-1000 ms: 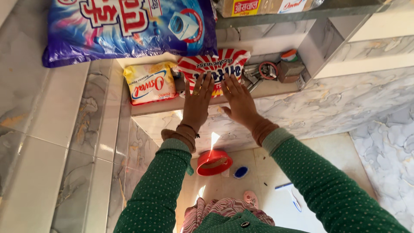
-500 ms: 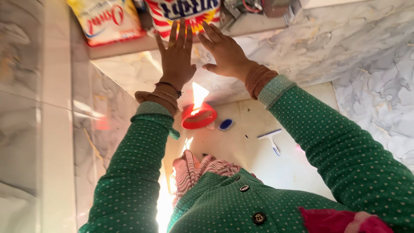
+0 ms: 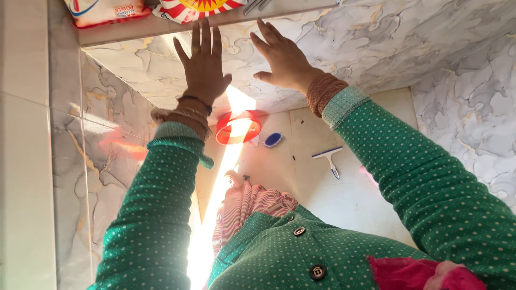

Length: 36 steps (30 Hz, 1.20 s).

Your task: The person organizes household items on wall-mounted shelves in a tiled room. They move and stack packets of soap and detergent, place a pink cup with toothbrushes, a metal cup, and a red basin onto the shelves, and adjust the arrangement of items.

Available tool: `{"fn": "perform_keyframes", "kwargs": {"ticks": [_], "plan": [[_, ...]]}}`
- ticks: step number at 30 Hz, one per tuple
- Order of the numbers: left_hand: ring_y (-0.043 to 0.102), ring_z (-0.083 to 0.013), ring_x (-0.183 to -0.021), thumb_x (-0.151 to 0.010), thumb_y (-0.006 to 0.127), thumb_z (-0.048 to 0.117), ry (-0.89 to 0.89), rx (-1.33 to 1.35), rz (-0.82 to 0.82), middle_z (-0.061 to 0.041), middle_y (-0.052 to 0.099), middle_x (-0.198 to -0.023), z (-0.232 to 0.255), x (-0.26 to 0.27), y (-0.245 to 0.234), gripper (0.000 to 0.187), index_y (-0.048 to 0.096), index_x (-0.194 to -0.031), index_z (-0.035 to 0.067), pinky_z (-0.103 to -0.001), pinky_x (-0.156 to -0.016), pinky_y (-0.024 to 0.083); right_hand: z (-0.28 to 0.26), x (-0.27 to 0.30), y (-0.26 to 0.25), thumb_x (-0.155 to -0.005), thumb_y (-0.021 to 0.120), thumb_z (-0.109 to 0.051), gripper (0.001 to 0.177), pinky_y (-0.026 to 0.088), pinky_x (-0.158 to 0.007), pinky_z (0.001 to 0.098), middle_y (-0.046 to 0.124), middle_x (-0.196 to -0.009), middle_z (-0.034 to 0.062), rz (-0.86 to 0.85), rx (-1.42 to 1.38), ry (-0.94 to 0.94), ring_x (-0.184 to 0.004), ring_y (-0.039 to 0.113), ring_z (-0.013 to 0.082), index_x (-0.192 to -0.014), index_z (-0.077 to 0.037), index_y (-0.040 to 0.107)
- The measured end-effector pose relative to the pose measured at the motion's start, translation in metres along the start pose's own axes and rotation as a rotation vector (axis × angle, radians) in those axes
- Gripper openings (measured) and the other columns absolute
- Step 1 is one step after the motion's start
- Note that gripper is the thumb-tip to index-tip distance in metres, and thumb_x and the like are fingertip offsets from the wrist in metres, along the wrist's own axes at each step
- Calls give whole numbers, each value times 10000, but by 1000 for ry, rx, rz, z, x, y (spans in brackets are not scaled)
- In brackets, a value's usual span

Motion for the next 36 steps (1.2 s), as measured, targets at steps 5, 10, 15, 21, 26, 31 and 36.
{"fn": "perform_keyframes", "kwargs": {"ticks": [5, 10, 15, 21, 26, 31, 36], "plan": [[120, -348, -1588, -715, 860, 452, -2, -20, -44, -181, 119, -1716, 6, 15, 1, 1200, 231, -1653, 45, -776, -1157, 39, 1, 4, -4, -828, 841, -384, 959, 343, -1167, 502, 168, -1661, 275, -5, 40, -10, -1533, 248, 394, -1562, 10, 366], [131, -344, -1581, -697, 871, 459, -7, -17, -15, -170, 147, -1707, 3, 14, 0, 1203, 242, -1635, 44, -781, -1154, 54, 11, -3, -3, -826, 852, -390, 961, 357, -1180, 489, 173, -1665, 302, 77, 33, -79, -1527, 271, 426, -1555, 22, 381], [150, -347, -1570, -664, 880, 458, -15, -27, -25, -169, 146, -1705, -1, 3, -11, 1206, 250, -1611, 56, -765, -1148, 73, 4, -20, -3, -783, 857, -398, 981, 364, -1152, 488, 171, -1647, 301, 86, 19, -50, -1506, 279, 427, -1538, 12, 384], [172, -338, -1557, -688, 849, 444, -25, -63, -14, -169, 137, -1695, -21, -19, -20, 1164, 245, -1605, 59, -745, -1171, 90, -6, -58, -14, -775, 856, -417, 1004, 358, -1130, 496, 165, -1645, 271, 63, 28, 29, -1501, 288, 425, -1537, -12, 343], [151, -402, -1550, -725, 833, 435, -103, 21, 59, -234, 73, -1680, -47, -43, -25, 1123, 236, -1589, 37, -738, -1158, 110, 6, -96, -13, -792, 852, -382, 1052, 396, -1137, 458, 206, -1638, 308, 306, -153, 88, -1474, 329, 433, -1550, 49, 263], [132, -429, -1553, -717, 850, 387, -73, 95, 171, -255, 68, -1679, -71, -56, -36, 1135, 242, -1608, 34, -717, -1172, 132, 24, -133, -2, -833, 805, -333, 811, 513, -1066, 399, 637, -1362, 178, 447, -672, 239, -1261, 608, 296, -1480, -16, 433], [115, -427, -1557, -710, 845, 343, -50, 65, 132, -231, 92, -1686, -77, -68, -45, 1104, 238, -1589, 62, -682, -1200, 116, 44, -149, 10, -811, 857, -371, 794, 523, -994, 394, 669, -1243, 141, 439, -667, 302, -1150, 642, 264, -1401, -19, 460]]}}
Point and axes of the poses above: each hand's wrist, its own x-axis away from the middle knuckle, its own y-axis out of the palm, z = x × y, the point moved 2 cm from there along -x, towards the middle knuckle
